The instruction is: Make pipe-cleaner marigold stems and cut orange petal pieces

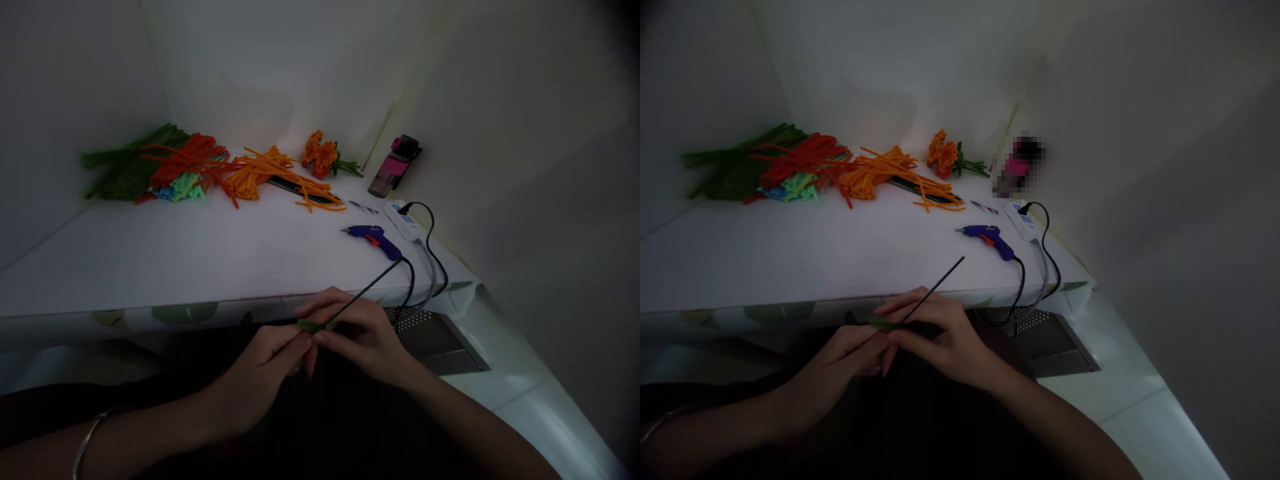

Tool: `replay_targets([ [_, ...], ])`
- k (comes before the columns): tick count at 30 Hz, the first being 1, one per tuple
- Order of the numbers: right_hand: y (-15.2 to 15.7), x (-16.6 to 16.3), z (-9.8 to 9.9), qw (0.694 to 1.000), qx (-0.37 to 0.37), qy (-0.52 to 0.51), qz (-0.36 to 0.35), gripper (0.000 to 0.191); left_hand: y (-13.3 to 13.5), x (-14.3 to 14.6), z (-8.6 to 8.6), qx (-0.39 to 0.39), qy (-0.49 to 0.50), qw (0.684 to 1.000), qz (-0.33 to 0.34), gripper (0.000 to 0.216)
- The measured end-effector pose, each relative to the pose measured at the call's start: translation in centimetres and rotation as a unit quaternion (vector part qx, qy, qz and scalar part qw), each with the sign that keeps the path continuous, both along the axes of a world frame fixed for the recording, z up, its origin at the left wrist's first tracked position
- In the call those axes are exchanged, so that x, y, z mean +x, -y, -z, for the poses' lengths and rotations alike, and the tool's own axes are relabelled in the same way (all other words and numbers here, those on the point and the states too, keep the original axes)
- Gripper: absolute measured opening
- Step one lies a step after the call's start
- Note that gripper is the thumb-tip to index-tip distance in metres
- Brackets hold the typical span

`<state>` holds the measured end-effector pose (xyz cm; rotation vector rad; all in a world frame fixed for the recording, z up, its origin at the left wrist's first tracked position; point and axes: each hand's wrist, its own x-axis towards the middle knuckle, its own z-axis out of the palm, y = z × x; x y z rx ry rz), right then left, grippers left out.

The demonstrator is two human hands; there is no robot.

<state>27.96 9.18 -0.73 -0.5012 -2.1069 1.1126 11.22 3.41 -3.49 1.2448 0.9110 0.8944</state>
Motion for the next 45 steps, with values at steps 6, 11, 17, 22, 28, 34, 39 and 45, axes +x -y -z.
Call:
replay_targets([
  [6, -1.7, 0.0, 0.8, 0.974, -0.168, -0.051, -0.142, 0.014, -0.5, 0.1, 0.4, -0.127, 0.128, 0.979, 0.099, 0.04],
  [11, -0.4, 0.5, 0.4, 0.986, -0.164, 0.033, -0.002, 0.045, -0.5, -0.1, -0.3, 0.05, -0.026, 0.997, -0.05, 0.034],
  [17, 1.3, -0.4, -0.3, 0.99, -0.019, 0.042, 0.136, 0.019, -0.9, 0.1, -0.5, 0.148, -0.08, 0.983, -0.076, 0.02],
  [22, 0.7, -0.5, -0.5, 0.991, 0.063, 0.038, 0.111, 0.012, -0.7, 0.0, 0.0, 0.123, -0.059, 0.988, -0.077, 0.028],
  [28, -0.8, 0.7, -0.4, 0.999, 0.051, 0.009, 0.018, 0.011, -0.4, -0.4, -0.4, 0.045, 0.025, 0.999, -0.001, 0.039],
  [34, -2.0, 0.4, 0.0, 0.992, -0.01, -0.056, -0.111, 0.011, -1.3, -0.7, -0.2, -0.147, 0.192, 0.943, 0.227, 0.044],
  [39, -2.2, -0.1, 0.4, 0.993, -0.004, -0.105, -0.055, 0.004, -1.8, -0.1, 0.2, -0.169, 0.298, 0.912, 0.225, 0.035],
  [45, -0.4, 0.2, -0.6, 0.984, 0.133, -0.013, 0.118, 0.007, -1.2, 0.3, -1.0, 0.027, 0.132, 0.988, -0.07, 0.009],
])
